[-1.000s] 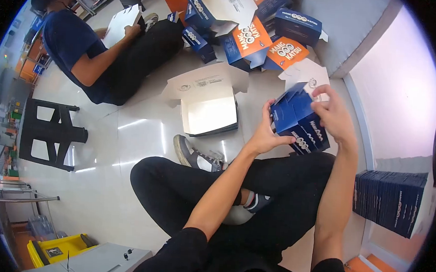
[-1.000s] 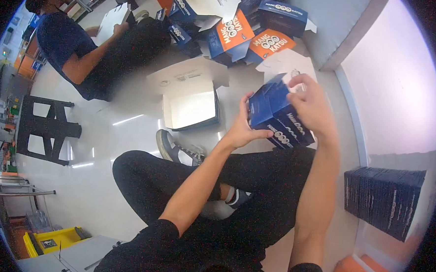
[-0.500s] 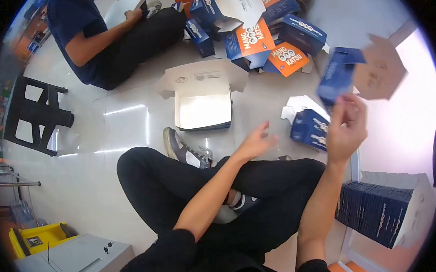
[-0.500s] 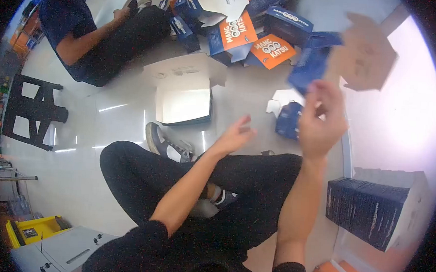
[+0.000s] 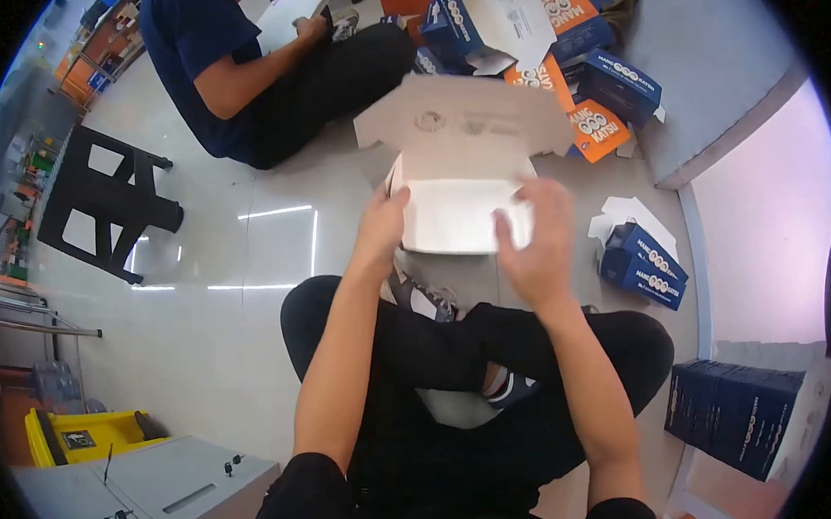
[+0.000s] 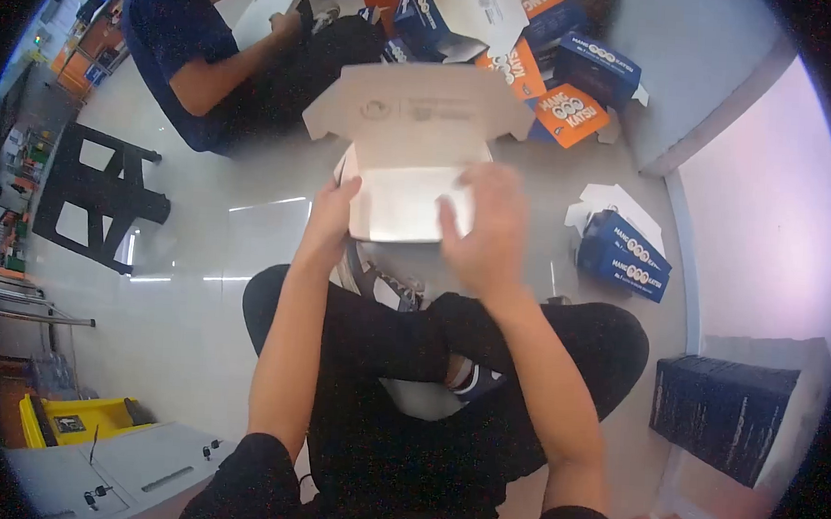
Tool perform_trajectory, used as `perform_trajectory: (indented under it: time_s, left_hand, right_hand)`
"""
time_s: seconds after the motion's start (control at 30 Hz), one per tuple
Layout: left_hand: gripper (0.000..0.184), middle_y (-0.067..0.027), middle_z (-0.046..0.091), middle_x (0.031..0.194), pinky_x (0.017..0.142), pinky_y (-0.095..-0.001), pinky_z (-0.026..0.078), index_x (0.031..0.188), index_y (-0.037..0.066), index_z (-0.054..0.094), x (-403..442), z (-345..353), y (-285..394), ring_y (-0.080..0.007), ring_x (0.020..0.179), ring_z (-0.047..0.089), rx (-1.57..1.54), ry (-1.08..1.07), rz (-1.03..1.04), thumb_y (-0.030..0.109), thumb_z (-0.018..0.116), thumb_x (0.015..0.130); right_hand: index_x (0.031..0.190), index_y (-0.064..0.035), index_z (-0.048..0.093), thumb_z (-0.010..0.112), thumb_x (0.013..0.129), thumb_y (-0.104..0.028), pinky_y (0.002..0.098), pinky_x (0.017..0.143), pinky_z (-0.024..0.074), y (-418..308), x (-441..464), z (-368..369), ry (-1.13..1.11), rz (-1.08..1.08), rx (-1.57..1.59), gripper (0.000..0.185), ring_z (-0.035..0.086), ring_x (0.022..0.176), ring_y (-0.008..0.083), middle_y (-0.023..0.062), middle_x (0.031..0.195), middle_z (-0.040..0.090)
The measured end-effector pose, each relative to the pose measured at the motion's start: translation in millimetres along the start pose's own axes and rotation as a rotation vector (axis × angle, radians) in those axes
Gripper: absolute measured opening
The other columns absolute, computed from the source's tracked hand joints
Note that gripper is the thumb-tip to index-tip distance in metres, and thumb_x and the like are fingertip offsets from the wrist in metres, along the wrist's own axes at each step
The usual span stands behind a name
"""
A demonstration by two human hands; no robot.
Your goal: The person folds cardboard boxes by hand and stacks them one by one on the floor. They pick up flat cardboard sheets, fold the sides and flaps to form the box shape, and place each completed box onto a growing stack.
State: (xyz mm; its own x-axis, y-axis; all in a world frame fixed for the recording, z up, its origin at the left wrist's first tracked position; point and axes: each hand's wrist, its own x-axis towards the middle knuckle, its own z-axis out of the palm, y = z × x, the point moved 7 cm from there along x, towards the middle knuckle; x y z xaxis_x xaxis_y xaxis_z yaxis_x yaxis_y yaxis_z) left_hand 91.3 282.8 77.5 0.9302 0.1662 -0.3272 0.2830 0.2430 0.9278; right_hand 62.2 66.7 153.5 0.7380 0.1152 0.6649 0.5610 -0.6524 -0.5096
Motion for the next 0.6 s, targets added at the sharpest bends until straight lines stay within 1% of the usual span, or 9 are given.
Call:
perform_trajectory:
  time_s: [0.03,0.13,0.17,0.2,0.27,0.37,0.4,0.47,0.6]
  left_hand:
    - [0.046,-0.0136,0.065,0.124,0.095,-0.0345,0.05,0.138,-0.004,0.048,4,-2,-2,-0.0233,0.114,0.063,0.057,0.016,-0.084,0.022,0.052,0.101]
    - [0.045,-0.0119,0.065,0.125,0.095,-0.0356,0.049,0.137,-0.003,0.049,33,-4,-21,-0.0226,0.112,0.064,0.101,-0.035,-0.048,0.025,0.05,0.102]
    - [0.038,-0.0123,0.071,0.098,0.077,-0.0335,0.05,0.117,-0.003,0.067,34,-6,-24,-0.0208,0.086,0.066,0.011,0.086,-0.024,0.029,0.053,0.101]
    - [0.038,-0.0123,0.071,0.098,0.077,-0.0335,0.05,0.117,-0.003,0.067,37,-4,-26,-0.0208,0.086,0.066,0.011,0.081,-0.026,0.029,0.053,0.101]
    - [0.042,-0.0129,0.071,0.091,0.078,-0.0362,0.049,0.108,-0.004,0.07,41,-10,-12,-0.0235,0.085,0.066,0.446,0.186,0.159,0.034,0.053,0.101]
    - [0.047,-0.0144,0.071,0.088,0.081,-0.038,0.049,0.102,-0.004,0.07,39,-10,-1,-0.0259,0.087,0.066,0.719,0.25,0.169,0.039,0.053,0.101]
    - [0.047,-0.0144,0.071,0.088,0.081,-0.038,0.049,0.102,-0.004,0.07,39,-11,0,-0.0259,0.087,0.066,0.723,0.249,0.173,0.039,0.053,0.101]
    - [0.049,-0.0122,0.071,0.09,0.08,-0.0355,0.05,0.105,-0.005,0.071,35,-19,-4,-0.023,0.086,0.066,0.404,0.281,0.152,0.041,0.056,0.099]
    - [0.05,-0.0113,0.071,0.095,0.081,-0.0315,0.051,0.109,-0.008,0.07,20,-14,4,-0.0194,0.088,0.066,0.123,0.173,-0.011,0.04,0.061,0.097]
  right_hand:
    - [0.129,0.002,0.051,0.075,0.081,-0.021,0.0444,0.102,0.0407,24,-1,-1,0.061,0.199,0.064,0.058,0.054,0.116,0.035,0.0211,0.117,0.06]
    - [0.133,0.0027,0.049,0.077,0.083,-0.027,0.0441,0.106,0.0393,85,-27,24,0.039,0.538,0.134,0.064,0.049,0.126,0.0378,0.0231,0.124,0.057]
    - [0.134,0.0039,0.048,0.077,0.084,-0.03,0.0433,0.108,0.0385,102,-34,32,0.024,0.601,0.135,0.067,0.051,0.125,0.037,0.0233,0.127,0.058]
    - [0.134,0.0039,0.048,0.077,0.084,-0.03,0.0433,0.108,0.0385,107,-34,35,0.026,0.604,0.13,0.067,0.051,0.125,0.037,0.0233,0.127,0.058]
    - [0.138,0.0041,0.046,0.074,0.087,-0.03,0.0411,0.108,0.0389,115,-38,60,-0.154,0.664,0.44,0.067,0.053,0.125,0.0346,0.0239,0.132,0.057]
    - [0.14,0.0034,0.046,0.066,0.094,-0.029,0.0376,0.107,0.0392,101,-27,63,-0.17,0.673,0.462,0.06,0.055,0.125,0.0299,0.0223,0.135,0.057]
    - [0.14,0.0034,0.046,0.066,0.094,-0.029,0.0376,0.107,0.0392,101,-22,64,-0.166,0.673,0.465,0.06,0.055,0.125,0.0299,0.0223,0.135,0.057]
    - [0.141,0.002,0.048,0.055,0.102,-0.031,0.0347,0.106,0.0398,106,-20,66,-0.035,0.735,0.665,0.051,0.054,0.125,0.0254,0.0191,0.133,0.059]
    - [0.14,0.0021,0.049,0.045,0.107,-0.034,0.0324,0.104,0.0406,123,-29,63,0.004,0.698,0.607,0.049,0.055,0.122,0.0222,0.0163,0.131,0.06]
